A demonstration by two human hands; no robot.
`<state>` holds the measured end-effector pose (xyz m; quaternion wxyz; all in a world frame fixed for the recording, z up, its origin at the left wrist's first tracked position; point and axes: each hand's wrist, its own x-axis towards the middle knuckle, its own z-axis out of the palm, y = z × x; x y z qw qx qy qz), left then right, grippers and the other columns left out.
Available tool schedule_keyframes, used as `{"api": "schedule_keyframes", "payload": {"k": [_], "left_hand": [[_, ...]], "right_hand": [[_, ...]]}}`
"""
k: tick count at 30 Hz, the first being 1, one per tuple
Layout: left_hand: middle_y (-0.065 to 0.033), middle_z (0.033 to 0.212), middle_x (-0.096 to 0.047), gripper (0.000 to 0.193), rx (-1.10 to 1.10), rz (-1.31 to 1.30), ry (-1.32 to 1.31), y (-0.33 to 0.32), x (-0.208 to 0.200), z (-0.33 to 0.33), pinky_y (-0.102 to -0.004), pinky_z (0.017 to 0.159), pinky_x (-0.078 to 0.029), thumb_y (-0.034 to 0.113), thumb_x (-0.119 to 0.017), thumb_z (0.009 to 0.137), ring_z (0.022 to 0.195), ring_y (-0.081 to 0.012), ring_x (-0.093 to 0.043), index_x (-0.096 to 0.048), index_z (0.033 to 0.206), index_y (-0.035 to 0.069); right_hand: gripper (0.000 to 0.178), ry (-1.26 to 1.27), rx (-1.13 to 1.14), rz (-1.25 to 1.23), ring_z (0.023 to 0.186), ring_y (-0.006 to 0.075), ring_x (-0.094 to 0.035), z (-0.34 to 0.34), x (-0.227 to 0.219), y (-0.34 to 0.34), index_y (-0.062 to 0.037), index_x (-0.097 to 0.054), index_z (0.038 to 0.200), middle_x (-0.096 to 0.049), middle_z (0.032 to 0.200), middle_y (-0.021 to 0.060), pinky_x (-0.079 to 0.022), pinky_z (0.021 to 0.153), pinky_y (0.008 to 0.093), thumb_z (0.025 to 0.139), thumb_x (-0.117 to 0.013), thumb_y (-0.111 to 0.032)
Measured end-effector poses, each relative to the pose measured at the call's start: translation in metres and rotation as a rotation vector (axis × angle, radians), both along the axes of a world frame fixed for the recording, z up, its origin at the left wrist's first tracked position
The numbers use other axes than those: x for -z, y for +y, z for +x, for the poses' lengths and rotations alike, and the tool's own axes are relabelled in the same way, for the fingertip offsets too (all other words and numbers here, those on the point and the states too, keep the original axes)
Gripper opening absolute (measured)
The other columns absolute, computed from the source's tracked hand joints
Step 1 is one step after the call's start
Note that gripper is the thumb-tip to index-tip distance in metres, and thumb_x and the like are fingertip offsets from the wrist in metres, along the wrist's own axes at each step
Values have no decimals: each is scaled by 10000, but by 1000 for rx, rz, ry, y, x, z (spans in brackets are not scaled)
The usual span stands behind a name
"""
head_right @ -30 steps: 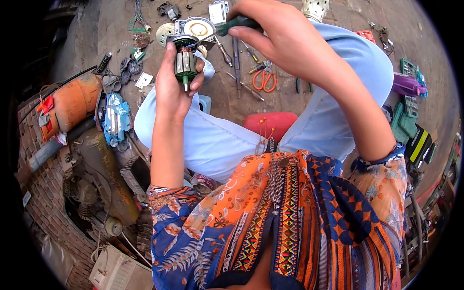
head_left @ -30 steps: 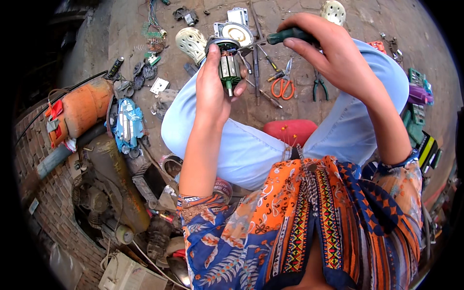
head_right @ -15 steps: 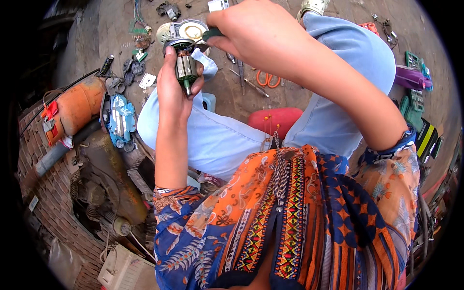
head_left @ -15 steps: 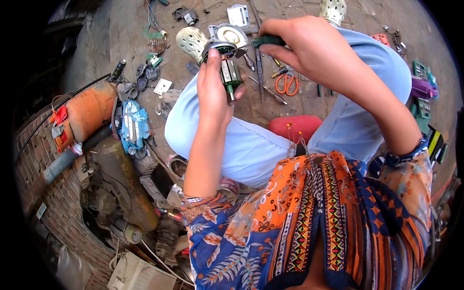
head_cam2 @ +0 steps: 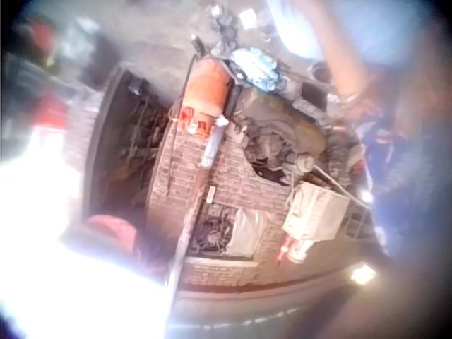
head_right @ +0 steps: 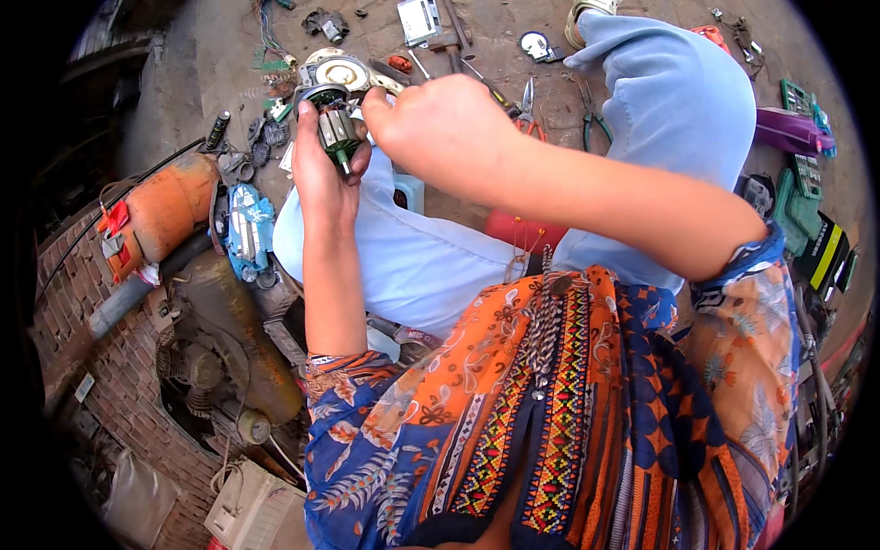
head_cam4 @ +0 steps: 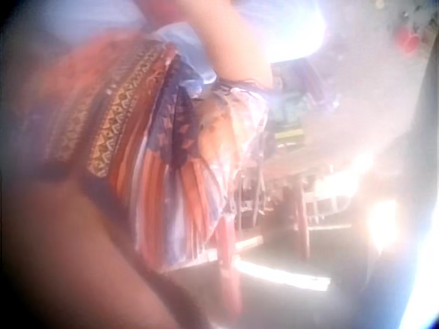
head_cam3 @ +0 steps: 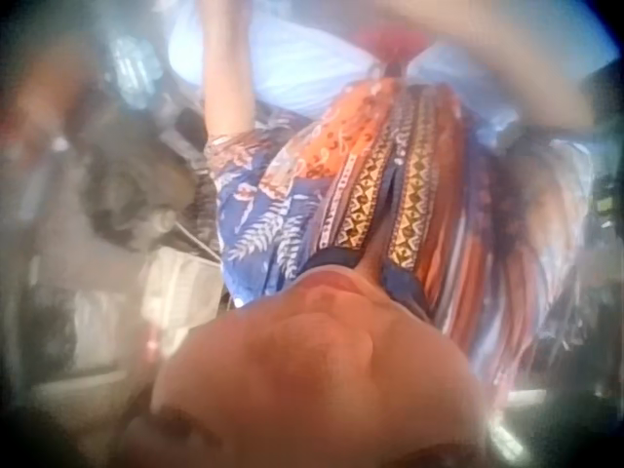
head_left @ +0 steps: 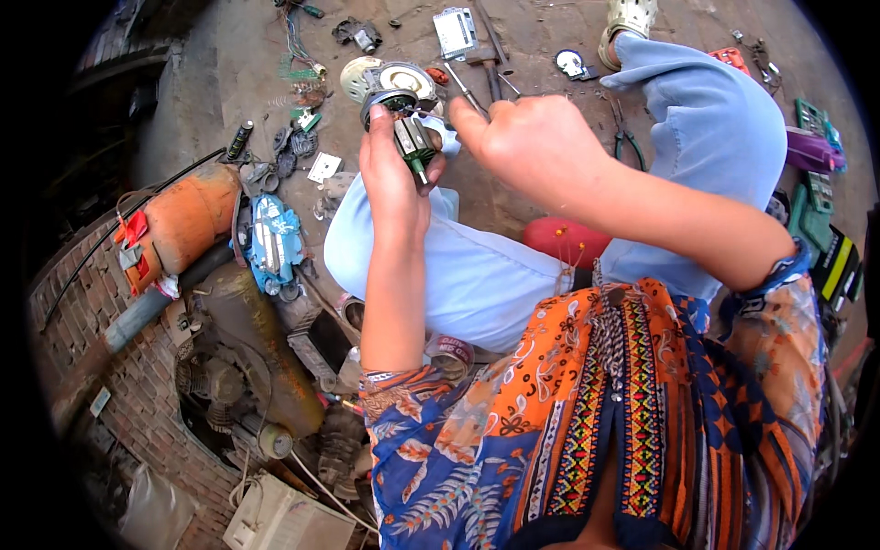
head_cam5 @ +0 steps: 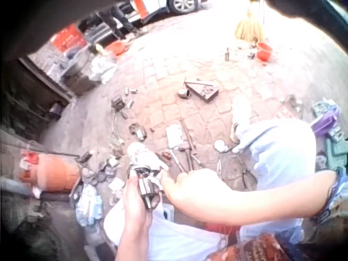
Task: The person sits on the ground and handles small metal parts, a sanding block, and a cylindrical electrical component. They sand a small metal piece, then use pliers and a screwdriver to adjust the electrical component.
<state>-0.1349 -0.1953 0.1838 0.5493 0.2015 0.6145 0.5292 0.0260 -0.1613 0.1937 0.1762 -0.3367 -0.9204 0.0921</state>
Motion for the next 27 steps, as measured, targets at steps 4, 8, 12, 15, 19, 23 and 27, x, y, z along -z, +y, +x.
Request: {"api": "schedule_keyframes", "payload": {"k": [4,8,12,15,19,23,27], "left_hand": [[-89,652,-571,362,18,-8,21,2,3,-2,-213,321,-234,392,-367,984,377,-105,-400,-510,971,60],[-107,635,-554,343,59,-35,-18,-2,2,-1,-212,319,-226,392,-362,985,367,-112,-380,-490,952,75],[-121,626,-541,341,108,-67,-109,-4,3,0,-210,315,-223,392,-363,985,356,-115,-361,-479,935,76],[-125,621,-542,341,126,-76,-107,-3,1,2,-212,304,-206,389,-364,984,345,-115,-356,-483,945,72],[-119,620,-546,334,104,-88,-108,-7,-1,-2,-210,299,-203,382,-368,984,335,-115,-348,-478,962,68],[-123,624,-550,313,126,-118,-95,-5,1,-1,-207,298,-199,370,-364,986,333,-115,-348,-471,954,78],[-111,637,-567,365,169,-102,-119,-7,4,-11,-212,327,-272,376,-371,987,417,-122,-448,-510,992,38]], "right_hand": [[226,19,23,14,552,257,-646,-1,4,1,11,-630,882,-612,585,117,-506,480,358,717,-602,-141],[240,-58,-89,-131,567,319,-599,8,-30,46,-55,-606,816,-584,602,135,-469,523,405,813,-638,-293],[251,-114,-218,-217,674,397,-629,15,-48,70,35,-643,711,-605,694,266,-508,574,451,757,-598,-208],[258,-105,-245,-351,680,405,-622,17,-47,88,37,-635,711,-602,670,253,-504,622,460,742,-603,-218],[266,-111,-311,-439,702,419,-616,7,-49,96,27,-644,746,-613,700,249,-497,649,468,742,-614,-237],[281,-86,-388,-448,713,407,-619,8,-34,107,14,-654,776,-622,720,239,-493,654,454,757,-625,-265],[308,3,-511,-506,677,366,-623,-3,-11,121,18,-663,779,-631,725,227,-492,646,423,752,-647,-288]]}}
